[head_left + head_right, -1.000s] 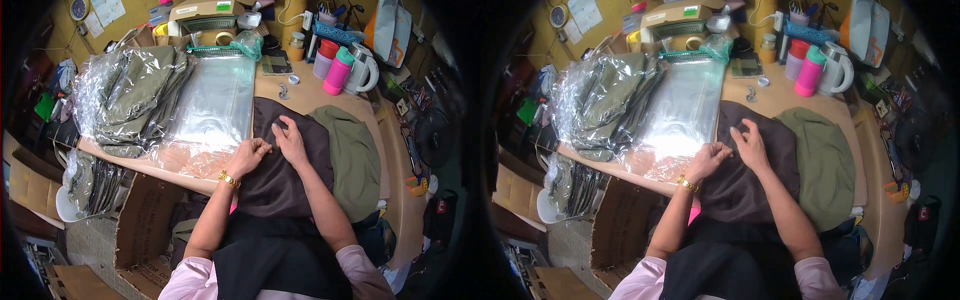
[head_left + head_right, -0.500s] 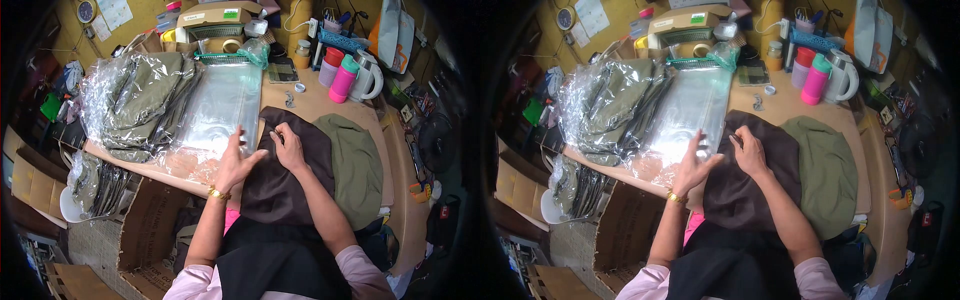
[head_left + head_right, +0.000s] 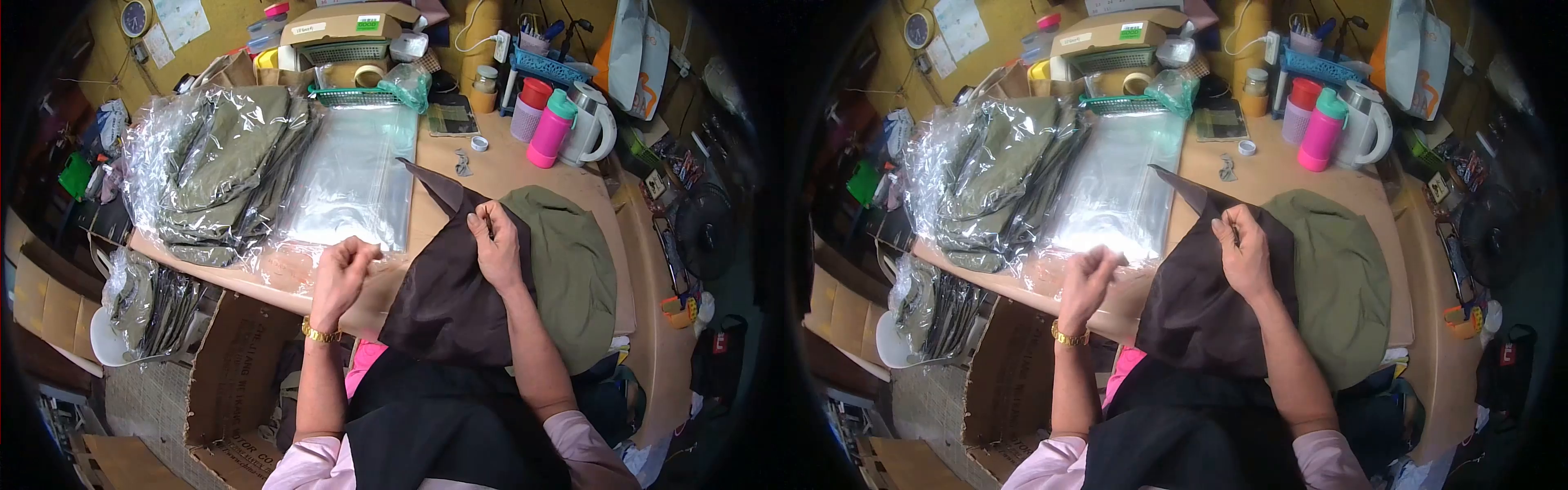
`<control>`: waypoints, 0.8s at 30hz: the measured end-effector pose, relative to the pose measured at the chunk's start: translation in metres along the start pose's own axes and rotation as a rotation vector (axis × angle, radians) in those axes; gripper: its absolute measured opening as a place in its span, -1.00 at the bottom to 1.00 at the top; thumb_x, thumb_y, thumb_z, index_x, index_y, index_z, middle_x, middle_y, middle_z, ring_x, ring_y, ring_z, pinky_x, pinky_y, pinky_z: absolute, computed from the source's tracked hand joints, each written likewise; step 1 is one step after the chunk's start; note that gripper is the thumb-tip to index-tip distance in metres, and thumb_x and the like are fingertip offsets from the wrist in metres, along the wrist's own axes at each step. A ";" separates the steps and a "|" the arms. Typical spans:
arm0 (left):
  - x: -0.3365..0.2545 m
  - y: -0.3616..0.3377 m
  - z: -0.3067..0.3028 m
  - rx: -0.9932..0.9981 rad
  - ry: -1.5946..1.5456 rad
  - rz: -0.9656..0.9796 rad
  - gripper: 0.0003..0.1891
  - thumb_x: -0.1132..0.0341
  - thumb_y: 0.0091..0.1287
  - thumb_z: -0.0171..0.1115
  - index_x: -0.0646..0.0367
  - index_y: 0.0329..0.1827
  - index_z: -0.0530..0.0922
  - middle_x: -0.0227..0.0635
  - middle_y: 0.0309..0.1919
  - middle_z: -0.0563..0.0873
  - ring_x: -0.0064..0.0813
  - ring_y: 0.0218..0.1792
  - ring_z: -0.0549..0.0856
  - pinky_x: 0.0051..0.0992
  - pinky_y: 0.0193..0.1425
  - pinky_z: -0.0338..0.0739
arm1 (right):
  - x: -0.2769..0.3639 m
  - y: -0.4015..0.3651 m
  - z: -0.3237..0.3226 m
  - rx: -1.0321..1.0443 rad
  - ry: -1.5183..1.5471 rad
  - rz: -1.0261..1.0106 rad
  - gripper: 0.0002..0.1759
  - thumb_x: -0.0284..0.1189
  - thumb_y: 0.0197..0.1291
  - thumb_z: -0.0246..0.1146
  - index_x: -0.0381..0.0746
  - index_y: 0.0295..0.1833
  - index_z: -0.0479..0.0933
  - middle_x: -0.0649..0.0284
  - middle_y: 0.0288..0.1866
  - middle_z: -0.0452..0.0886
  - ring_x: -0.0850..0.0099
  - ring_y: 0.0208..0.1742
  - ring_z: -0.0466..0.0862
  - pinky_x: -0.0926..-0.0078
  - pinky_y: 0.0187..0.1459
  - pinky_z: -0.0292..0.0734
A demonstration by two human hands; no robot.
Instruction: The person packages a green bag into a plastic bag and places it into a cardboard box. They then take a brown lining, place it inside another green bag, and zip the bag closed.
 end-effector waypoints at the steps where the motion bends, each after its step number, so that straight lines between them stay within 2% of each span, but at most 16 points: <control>1: 0.004 0.000 -0.014 -0.115 0.008 0.006 -0.70 0.25 0.50 0.20 0.29 -0.37 0.62 -0.55 -0.57 0.57 -0.76 -0.49 0.44 -0.63 -0.38 0.32 | 0.001 -0.001 -0.001 0.004 -0.003 0.002 -0.72 -0.33 0.45 0.22 -0.24 -0.28 0.35 0.44 -0.49 0.32 0.63 -0.43 0.28 0.57 -0.36 0.28; 2: 0.011 0.002 -0.019 -0.113 0.007 0.005 -0.70 0.25 0.50 0.20 0.29 -0.37 0.62 -0.55 -0.57 0.57 -0.76 -0.49 0.44 -0.63 -0.38 0.32 | 0.001 -0.002 -0.001 0.009 -0.008 0.004 -0.71 -0.33 0.45 0.22 -0.24 -0.28 0.35 0.44 -0.49 0.31 0.63 -0.43 0.28 0.57 -0.36 0.28; 4: -0.003 0.006 -0.024 -0.111 -0.204 0.079 -0.72 0.25 0.51 0.17 0.28 -0.32 0.59 -0.51 -0.49 0.62 -0.75 -0.40 0.48 -0.62 -0.30 0.38 | 0.001 -0.003 -0.001 0.010 -0.013 -0.005 -0.71 -0.33 0.45 0.22 -0.24 -0.28 0.35 0.44 -0.49 0.31 0.63 -0.43 0.28 0.57 -0.36 0.28; 5: -0.011 0.001 -0.014 -0.146 -0.078 0.105 -0.76 0.25 0.49 0.20 0.29 -0.18 0.62 -0.45 -0.38 0.64 -0.70 -0.33 0.49 -0.59 -0.21 0.44 | 0.002 -0.003 0.000 0.013 -0.016 -0.016 -0.72 -0.33 0.45 0.22 -0.24 -0.28 0.35 0.44 -0.49 0.31 0.63 -0.44 0.28 0.57 -0.37 0.28; 6: -0.019 0.002 0.000 -0.075 0.005 0.227 -0.72 0.25 0.41 0.31 0.28 0.03 0.64 -0.40 -0.25 0.65 -0.64 -0.28 0.50 -0.56 -0.13 0.48 | 0.003 -0.004 0.001 0.015 -0.016 -0.017 -0.72 -0.33 0.45 0.22 -0.24 -0.28 0.35 0.44 -0.49 0.31 0.63 -0.44 0.28 0.57 -0.37 0.28; 8: -0.042 -0.005 0.028 0.004 0.101 0.235 -0.68 0.30 0.39 0.32 0.23 0.15 0.66 -0.44 -0.12 0.69 -0.73 -0.19 0.55 -0.61 -0.09 0.48 | 0.009 -0.006 0.005 0.037 -0.032 -0.046 -0.73 -0.36 0.44 0.23 -0.24 -0.28 0.36 0.42 -0.50 0.32 0.62 -0.46 0.29 0.55 -0.39 0.29; 12: -0.024 0.006 0.065 0.145 0.040 0.217 -0.73 0.31 0.32 0.43 0.25 0.01 0.71 -0.42 -0.20 0.72 -0.72 -0.26 0.58 -0.63 -0.16 0.49 | 0.017 -0.011 0.007 0.040 -0.060 -0.091 -0.74 -0.38 0.42 0.24 -0.26 -0.27 0.36 0.38 -0.51 0.33 0.59 -0.48 0.30 0.53 -0.41 0.30; 14: -0.004 0.009 0.070 0.145 -0.288 -0.043 -0.79 0.29 0.30 0.47 0.24 -0.13 0.73 -0.46 -0.39 0.72 -0.72 -0.45 0.56 -0.68 -0.31 0.46 | 0.017 -0.011 0.006 0.047 -0.087 -0.090 -0.74 -0.38 0.41 0.25 -0.27 -0.27 0.37 0.34 -0.52 0.33 0.57 -0.49 0.31 0.50 -0.40 0.31; 15: -0.009 0.006 0.067 0.125 -0.219 -0.083 -0.80 0.28 0.34 0.44 0.25 -0.17 0.72 -0.49 -0.56 0.68 -0.74 -0.58 0.55 -0.71 -0.44 0.43 | 0.016 -0.011 0.006 0.052 -0.097 -0.080 -0.74 -0.38 0.41 0.26 -0.27 -0.26 0.37 0.33 -0.52 0.35 0.55 -0.49 0.33 0.50 -0.40 0.32; 19: 0.000 -0.001 0.060 0.093 -0.391 -0.160 -0.79 0.26 0.37 0.41 0.26 -0.19 0.69 -0.46 -0.56 0.69 -0.75 -0.58 0.59 -0.74 -0.49 0.43 | 0.014 -0.013 0.012 0.105 -0.094 -0.055 -0.76 -0.42 0.38 0.27 -0.30 -0.25 0.38 0.25 -0.50 0.40 0.51 -0.48 0.38 0.49 -0.37 0.37; 22: 0.016 -0.001 0.060 0.117 -0.540 -0.189 -0.75 0.24 0.42 0.34 0.31 -0.19 0.66 -0.35 -0.51 0.74 -0.68 -0.55 0.69 -0.76 -0.50 0.51 | 0.017 -0.015 0.018 0.133 -0.065 -0.042 -0.77 -0.47 0.36 0.28 -0.31 -0.24 0.37 0.22 -0.48 0.42 0.49 -0.46 0.43 0.47 -0.34 0.40; 24: 0.021 -0.003 0.065 0.134 -0.731 -0.242 -0.75 0.22 0.49 0.25 0.26 -0.23 0.59 -0.29 -0.46 0.77 -0.60 -0.43 0.78 -0.73 -0.43 0.61 | 0.019 -0.015 0.019 0.137 -0.088 -0.046 -0.79 -0.50 0.33 0.29 -0.32 -0.24 0.37 0.20 -0.47 0.46 0.45 -0.45 0.46 0.45 -0.32 0.43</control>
Point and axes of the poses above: each hand's wrist, its own y-axis towards the middle knuckle, its own z-axis out of the palm, x = y × z, the point moved 7 cm from there along y, towards the middle knuckle
